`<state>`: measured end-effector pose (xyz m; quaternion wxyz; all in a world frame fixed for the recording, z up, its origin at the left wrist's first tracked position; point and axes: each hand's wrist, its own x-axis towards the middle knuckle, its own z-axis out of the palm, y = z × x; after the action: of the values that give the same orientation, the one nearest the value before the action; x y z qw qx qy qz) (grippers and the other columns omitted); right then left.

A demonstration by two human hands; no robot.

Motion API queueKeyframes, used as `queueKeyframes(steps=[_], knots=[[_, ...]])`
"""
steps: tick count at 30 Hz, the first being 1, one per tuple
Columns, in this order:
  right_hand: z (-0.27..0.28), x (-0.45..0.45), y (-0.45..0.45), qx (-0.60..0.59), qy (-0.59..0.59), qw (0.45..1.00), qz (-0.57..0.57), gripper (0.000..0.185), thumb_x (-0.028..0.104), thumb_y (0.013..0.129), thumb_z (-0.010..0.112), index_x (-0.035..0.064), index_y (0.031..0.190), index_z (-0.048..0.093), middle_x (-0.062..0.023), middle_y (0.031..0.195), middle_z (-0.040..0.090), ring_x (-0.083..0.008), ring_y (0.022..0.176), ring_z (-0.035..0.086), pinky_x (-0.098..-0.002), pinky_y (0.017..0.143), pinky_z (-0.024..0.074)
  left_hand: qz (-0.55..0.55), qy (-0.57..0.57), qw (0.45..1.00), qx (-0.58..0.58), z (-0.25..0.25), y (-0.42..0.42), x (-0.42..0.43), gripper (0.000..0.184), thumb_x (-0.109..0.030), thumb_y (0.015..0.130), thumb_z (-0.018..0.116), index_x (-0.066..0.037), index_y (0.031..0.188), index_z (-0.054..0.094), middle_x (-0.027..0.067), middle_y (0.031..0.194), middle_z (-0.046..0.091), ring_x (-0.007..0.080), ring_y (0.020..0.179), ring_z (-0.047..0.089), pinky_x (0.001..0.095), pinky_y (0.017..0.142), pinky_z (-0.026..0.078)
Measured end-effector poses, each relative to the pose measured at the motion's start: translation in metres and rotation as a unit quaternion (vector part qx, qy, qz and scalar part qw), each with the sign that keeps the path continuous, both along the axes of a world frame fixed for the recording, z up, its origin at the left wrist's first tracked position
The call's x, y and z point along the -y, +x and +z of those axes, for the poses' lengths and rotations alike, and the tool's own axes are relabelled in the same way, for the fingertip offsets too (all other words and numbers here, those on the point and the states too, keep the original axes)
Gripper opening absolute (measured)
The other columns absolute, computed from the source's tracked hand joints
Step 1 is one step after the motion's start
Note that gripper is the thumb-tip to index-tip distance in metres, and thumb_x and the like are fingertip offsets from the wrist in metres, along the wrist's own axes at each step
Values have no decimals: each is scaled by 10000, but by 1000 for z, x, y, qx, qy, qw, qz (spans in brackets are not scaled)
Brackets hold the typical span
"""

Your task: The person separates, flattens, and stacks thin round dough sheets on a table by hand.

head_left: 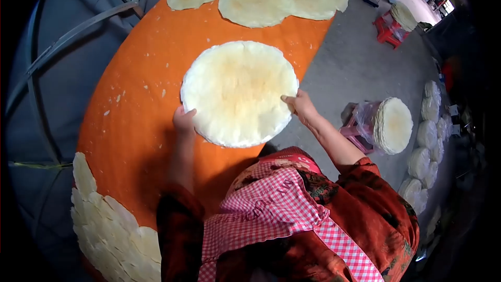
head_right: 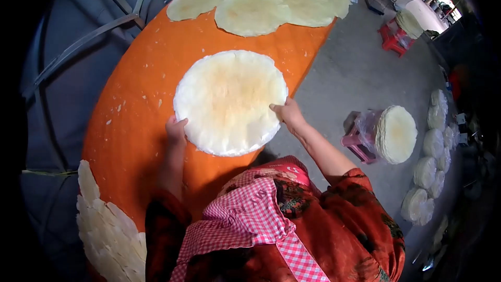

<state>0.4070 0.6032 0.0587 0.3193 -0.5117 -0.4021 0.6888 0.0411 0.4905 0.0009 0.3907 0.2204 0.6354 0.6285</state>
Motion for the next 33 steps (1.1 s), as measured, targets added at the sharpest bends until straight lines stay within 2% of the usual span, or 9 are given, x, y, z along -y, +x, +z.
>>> queueKeyframes(steps=[4, 8, 9, 12, 15, 20, 26, 30, 33], knots=[[2, 5, -2, 125, 6, 992, 22, 348, 172, 821, 683, -46, 1069, 575, -103, 833, 659, -164, 652, 617, -306, 555, 490, 40, -109, 986, -123, 8, -8, -1, 408, -10, 760, 610, 74, 1147, 510, 202, 1195, 550, 244, 1039, 568, 343, 862, 466], [-48, -26, 26, 260, 247, 926, -122, 483, 275, 812, 698, -45, 1133, 530, -148, 1018, 621, -213, 927, 602, -351, 778, 493, 132, -103, 949, -267, 9, -4, 3, 580, -171, 831, 606, 38, 1325, 386, 260, 1415, 321, 313, 1290, 372, 414, 1009, 359], [-36, -32, 25, 195, 215, 947, -140, 586, 316, 821, 684, -20, 1249, 467, -209, 1239, 523, -293, 1152, 507, -383, 934, 423, 143, -95, 939, -299, 12, -2, 1, 628, -220, 849, 603, 28, 1367, 349, 268, 1457, 260, 332, 1341, 313, 438, 1047, 323], [-19, -46, 9, 373, 422, 821, -92, 674, 338, 828, 664, 6, 1345, 388, -246, 1365, 415, -368, 1272, 401, -414, 1023, 346, -23, -82, 729, -679, 59, 14, -13, 700, -350, 880, 580, -13, 1423, 294, 240, 1492, 220, 373, 1385, 220, 536, 1084, 227], [7, -37, -15, 491, 514, 698, 85, 706, 422, 855, 588, 102, 1425, 322, -207, 1491, 247, -371, 1387, 213, -557, 1068, 218, -106, -173, 667, -717, 75, 38, -39, 690, -409, 901, 541, -84, 1451, 278, 167, 1528, 185, 365, 1406, 166, 600, 1073, 188], [-56, -40, -29, 520, 482, 684, 169, 736, 516, 879, 508, 139, 1462, 263, -198, 1522, 177, -375, 1388, 203, -555, 1033, 248, -198, -260, 711, -623, 14, 16, -55, 672, -478, 930, 453, -185, 1485, 214, 86, 1562, 112, 325, 1432, 87, 588, 1089, 160], [-49, -44, -27, 476, 454, 732, 179, 776, 501, 865, 553, 102, 1461, 258, -219, 1512, 197, -385, 1378, 239, -482, 1085, 242, -208, -248, 728, -604, 17, 15, -49, 678, -445, 918, 498, -168, 1479, 238, 101, 1562, 97, 336, 1427, 95, 550, 1099, 183], [-43, -57, 2, 285, 387, 872, 93, 754, 357, 834, 651, 7, 1411, 316, -238, 1466, 294, -363, 1377, 257, -396, 1127, 232, -57, -104, 815, -568, 5, 8, -10, 532, -298, 887, 566, -80, 1351, 424, 179, 1430, 333, 378, 1330, 291, 484, 1088, 259], [1, -36, 5, 335, 485, 805, 62, 733, 239, 836, 671, -5, 1421, 302, -210, 1478, 294, -318, 1379, 275, -417, 1131, 218, 130, -61, 810, -568, 30, 20, 67, 405, -168, 852, 588, 4, 1211, 510, 220, 1246, 498, 398, 1185, 447, 455, 1023, 350]])
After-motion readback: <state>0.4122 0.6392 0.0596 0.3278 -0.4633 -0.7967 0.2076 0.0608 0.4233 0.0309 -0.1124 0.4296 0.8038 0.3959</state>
